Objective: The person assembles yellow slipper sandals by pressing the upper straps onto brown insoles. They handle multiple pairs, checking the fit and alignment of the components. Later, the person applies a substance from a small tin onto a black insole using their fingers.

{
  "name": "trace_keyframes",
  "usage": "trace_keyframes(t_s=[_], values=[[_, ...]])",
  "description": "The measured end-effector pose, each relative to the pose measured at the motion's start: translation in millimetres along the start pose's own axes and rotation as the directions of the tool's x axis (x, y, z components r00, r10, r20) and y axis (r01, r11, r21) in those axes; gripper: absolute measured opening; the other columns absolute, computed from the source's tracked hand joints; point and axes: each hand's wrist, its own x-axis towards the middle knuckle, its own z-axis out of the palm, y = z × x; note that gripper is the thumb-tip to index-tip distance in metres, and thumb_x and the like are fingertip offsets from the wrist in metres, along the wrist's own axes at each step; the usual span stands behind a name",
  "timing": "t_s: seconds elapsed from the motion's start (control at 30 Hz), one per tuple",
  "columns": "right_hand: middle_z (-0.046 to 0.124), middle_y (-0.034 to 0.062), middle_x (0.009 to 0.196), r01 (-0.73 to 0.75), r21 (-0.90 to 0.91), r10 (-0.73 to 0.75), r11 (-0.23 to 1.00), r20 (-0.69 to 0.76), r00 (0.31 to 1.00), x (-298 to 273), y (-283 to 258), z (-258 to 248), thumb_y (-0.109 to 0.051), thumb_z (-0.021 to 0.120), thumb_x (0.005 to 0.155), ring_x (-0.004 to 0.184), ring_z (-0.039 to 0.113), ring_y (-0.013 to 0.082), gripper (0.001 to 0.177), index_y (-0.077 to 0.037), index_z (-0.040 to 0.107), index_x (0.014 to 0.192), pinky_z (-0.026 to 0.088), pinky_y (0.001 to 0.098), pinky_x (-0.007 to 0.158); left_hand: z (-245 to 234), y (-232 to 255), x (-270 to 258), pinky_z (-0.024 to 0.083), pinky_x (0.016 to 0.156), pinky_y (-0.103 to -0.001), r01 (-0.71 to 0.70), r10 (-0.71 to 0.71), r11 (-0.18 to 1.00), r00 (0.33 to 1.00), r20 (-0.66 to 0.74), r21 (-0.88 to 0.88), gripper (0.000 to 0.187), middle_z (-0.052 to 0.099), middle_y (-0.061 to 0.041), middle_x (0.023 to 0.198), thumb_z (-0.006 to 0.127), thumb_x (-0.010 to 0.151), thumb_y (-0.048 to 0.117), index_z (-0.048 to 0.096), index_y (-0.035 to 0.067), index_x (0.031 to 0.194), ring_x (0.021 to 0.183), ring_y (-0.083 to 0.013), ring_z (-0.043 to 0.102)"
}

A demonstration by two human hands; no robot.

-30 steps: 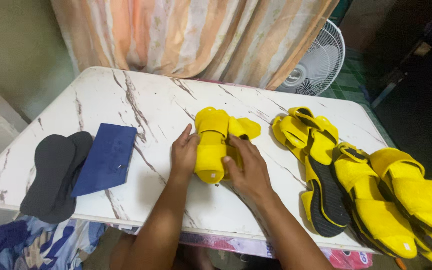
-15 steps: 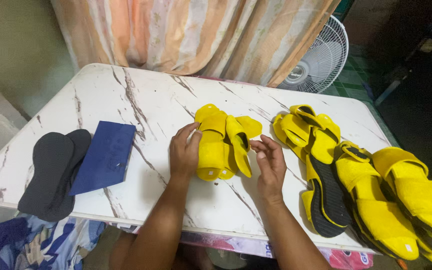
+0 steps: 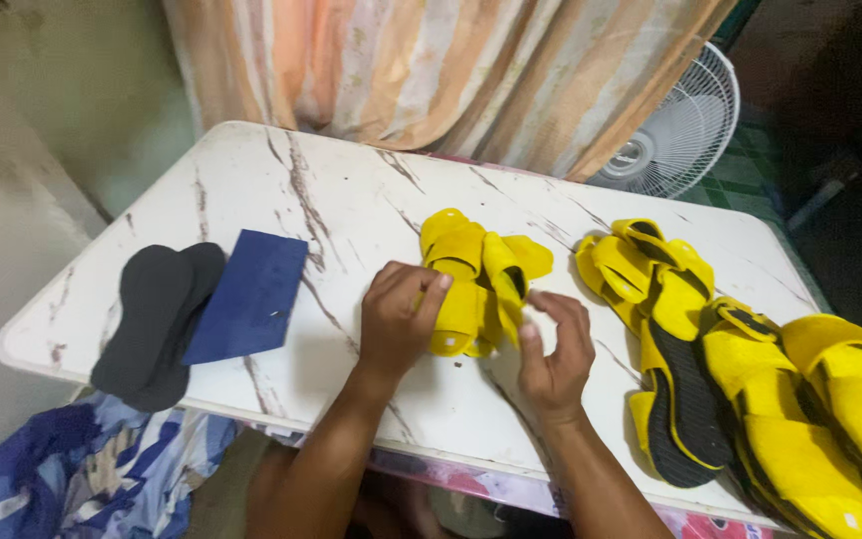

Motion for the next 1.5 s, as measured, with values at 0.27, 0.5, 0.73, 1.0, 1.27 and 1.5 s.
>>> trace_keyframes(t_s=[0.27, 0.5, 0.73, 1.0, 1.27, 1.5], values=[[0.071, 0.0153, 0.106, 0.075, 0.184, -0.136, 0.98, 0.345, 0.929, -4, -78, 67, -0.009, 0.074, 0.086, 0.1, 0.068, 0.0347, 0.027, -0.006, 0.069, 0.112, 0.054, 0.0425, 0.088, -105, 26, -9, 0.055, 0.08, -0.035, 0.024, -0.022, 0.999, 0.998, -0.056, 0.032, 0.009, 0.076, -0.009, 0.098, 0.072, 0.095, 0.011, 0.072, 0.006, 0.103, 0.09, -0.0258, 0.071], [0.056, 0.0237, 0.142, 0.29, 0.135, -0.316, 0.947, 0.537, 0.782, 4, -122, 165, -0.018, 0.075, 0.076, 0.125, 0.056, 0.0425, 0.066, -0.005, 0.059, 0.139, 0.045, 0.0495, 0.1, -162, 32, -29, 0.055, 0.081, -0.035, 0.11, -0.091, 0.983, 0.987, -0.129, 0.147, 0.014, 0.075, -0.012, 0.101, 0.071, 0.095, 0.012, 0.072, 0.003, 0.106, 0.092, -0.0276, 0.071], [0.062, 0.0174, 0.139, 0.307, 0.065, -0.284, 0.949, 0.596, 0.752, -22, -104, 197, -0.016, 0.071, 0.084, 0.125, 0.055, 0.0422, 0.047, -0.008, 0.067, 0.13, 0.045, 0.0501, 0.104, -177, 22, -47, 0.055, 0.082, -0.036, 0.147, -0.135, 0.973, 0.988, -0.076, 0.18, 0.02, 0.074, -0.012, 0.099, 0.069, 0.093, 0.007, 0.07, 0.003, 0.113, 0.094, -0.0274, 0.071], [0.065, 0.022, 0.132, 0.179, -0.048, -0.119, 0.983, 0.58, 0.806, -27, -88, 109, 0.006, 0.064, 0.072, 0.124, 0.061, 0.0426, 0.051, -0.001, 0.067, 0.123, 0.047, 0.0468, 0.109, -155, -11, -79, 0.051, 0.099, -0.042, 0.407, -0.41, 0.847, 0.91, -0.066, 0.342, 0.037, 0.067, -0.018, 0.116, 0.059, 0.086, 0.003, 0.059, 0.002, 0.123, 0.114, -0.0336, 0.065], [0.06, 0.0227, 0.14, -0.082, 0.018, 0.062, 0.996, 0.499, 0.864, -37, -94, 66, 0.005, 0.065, 0.085, 0.131, 0.057, 0.041, 0.044, -0.004, 0.066, 0.128, 0.049, 0.0441, 0.107, -104, -11, -81, 0.001, 0.114, -0.075, 0.406, -0.65, 0.705, 0.697, 0.302, 0.581, 0.101, 0.049, -0.015, 0.153, 0.082, 0.075, 0.054, 0.036, 0.015, 0.156, 0.146, -0.0371, 0.033], [0.062, 0.0208, 0.141, -0.118, -0.013, 0.11, 0.993, 0.462, 0.88, -37, -97, 50, 0.004, 0.065, 0.087, 0.131, 0.059, 0.0406, 0.043, -0.01, 0.069, 0.128, 0.051, 0.0425, 0.106, -82, -16, -78, 0.002, 0.108, -0.082, 0.417, -0.531, 0.82, 0.81, 0.249, 0.392, 0.094, 0.056, -0.014, 0.144, 0.084, 0.073, 0.045, 0.037, 0.016, 0.149, 0.141, -0.0364, 0.042]])
